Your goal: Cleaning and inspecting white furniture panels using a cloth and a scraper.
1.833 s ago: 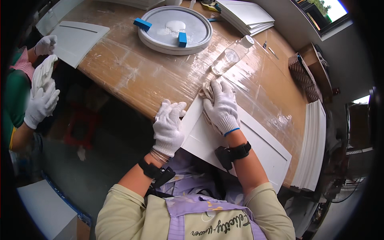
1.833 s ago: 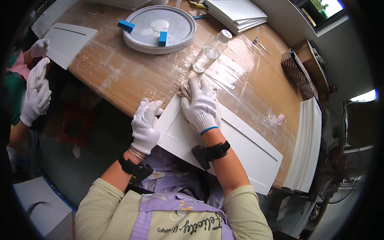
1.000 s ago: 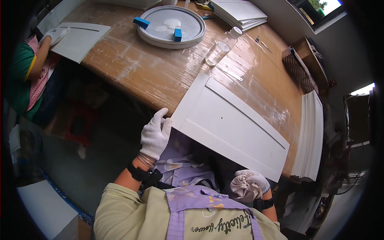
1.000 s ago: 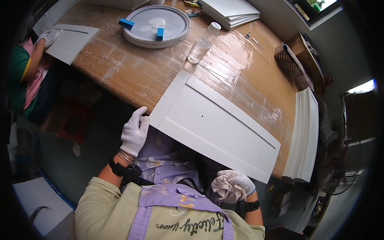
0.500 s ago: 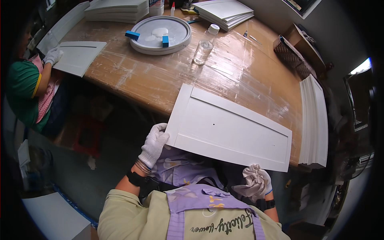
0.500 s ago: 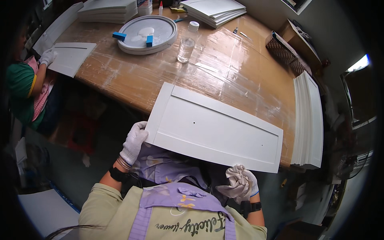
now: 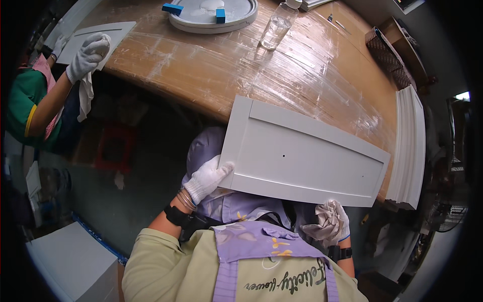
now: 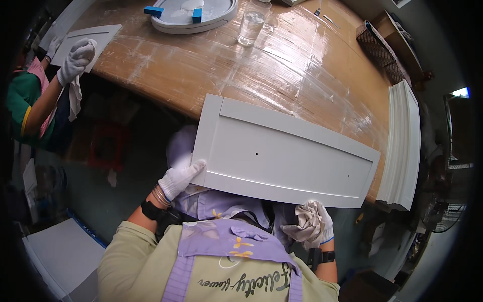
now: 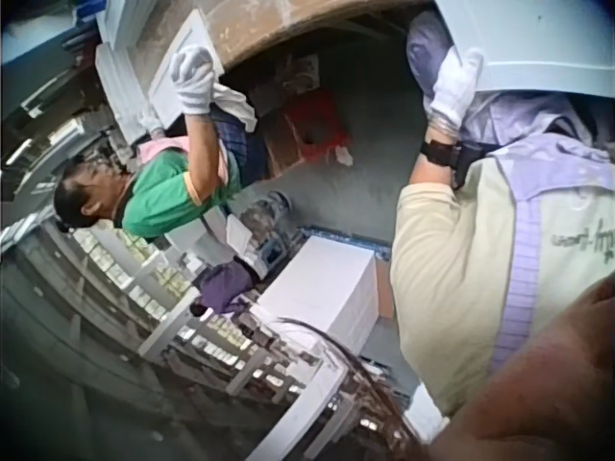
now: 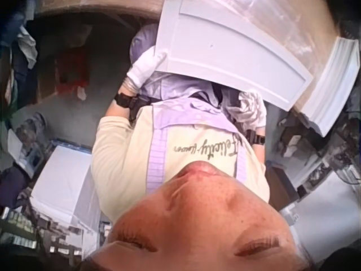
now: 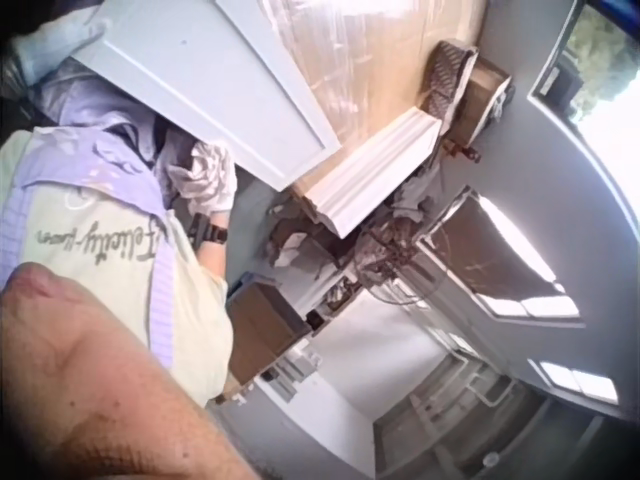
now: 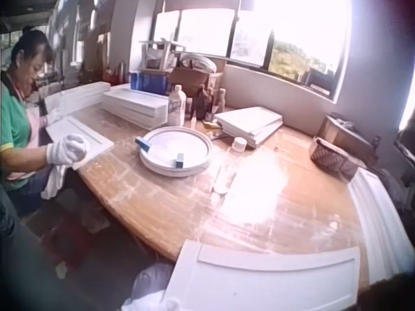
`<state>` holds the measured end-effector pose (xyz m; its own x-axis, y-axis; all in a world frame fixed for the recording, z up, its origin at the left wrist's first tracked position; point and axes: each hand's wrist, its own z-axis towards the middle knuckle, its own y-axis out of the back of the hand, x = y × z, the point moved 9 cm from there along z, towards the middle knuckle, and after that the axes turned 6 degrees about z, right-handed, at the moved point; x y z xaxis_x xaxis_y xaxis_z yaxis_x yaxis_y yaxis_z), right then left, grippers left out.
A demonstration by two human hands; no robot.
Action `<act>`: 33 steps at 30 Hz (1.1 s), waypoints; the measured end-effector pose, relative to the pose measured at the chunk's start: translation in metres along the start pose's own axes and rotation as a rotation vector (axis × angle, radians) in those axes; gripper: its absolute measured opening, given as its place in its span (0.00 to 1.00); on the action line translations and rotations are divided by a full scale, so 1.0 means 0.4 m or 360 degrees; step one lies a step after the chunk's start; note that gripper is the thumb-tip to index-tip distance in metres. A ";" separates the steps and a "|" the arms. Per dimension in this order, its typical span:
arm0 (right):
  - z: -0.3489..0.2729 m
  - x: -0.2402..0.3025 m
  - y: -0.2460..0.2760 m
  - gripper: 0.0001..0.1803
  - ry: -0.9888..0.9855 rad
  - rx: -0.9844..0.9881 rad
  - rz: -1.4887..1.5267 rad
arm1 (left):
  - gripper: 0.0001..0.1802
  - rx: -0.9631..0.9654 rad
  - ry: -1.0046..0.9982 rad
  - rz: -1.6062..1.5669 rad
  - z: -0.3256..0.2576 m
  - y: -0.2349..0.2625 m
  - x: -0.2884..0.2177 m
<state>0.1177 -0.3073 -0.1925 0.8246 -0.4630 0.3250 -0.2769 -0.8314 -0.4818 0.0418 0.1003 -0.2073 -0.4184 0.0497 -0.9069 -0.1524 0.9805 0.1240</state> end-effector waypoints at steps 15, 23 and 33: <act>0.001 0.001 0.009 0.22 -0.0052 0.0005 -0.0120 | 0.25 0.0088 0.0057 -0.0137 -0.002 -0.009 -0.004; 0.009 0.016 0.011 0.21 0.0095 0.0069 -0.0172 | 0.26 0.0076 0.0022 -0.0181 0.004 -0.009 -0.001; 0.008 0.007 0.022 0.19 0.0091 0.0061 -0.0105 | 0.26 0.0064 0.0028 -0.0259 -0.006 -0.014 0.003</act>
<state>0.1191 -0.3149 -0.1983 0.8106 -0.4251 0.4028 -0.2025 -0.8488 -0.4884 0.0398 0.0945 -0.2083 -0.4065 -0.1132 -0.9066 -0.1835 0.9822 -0.0404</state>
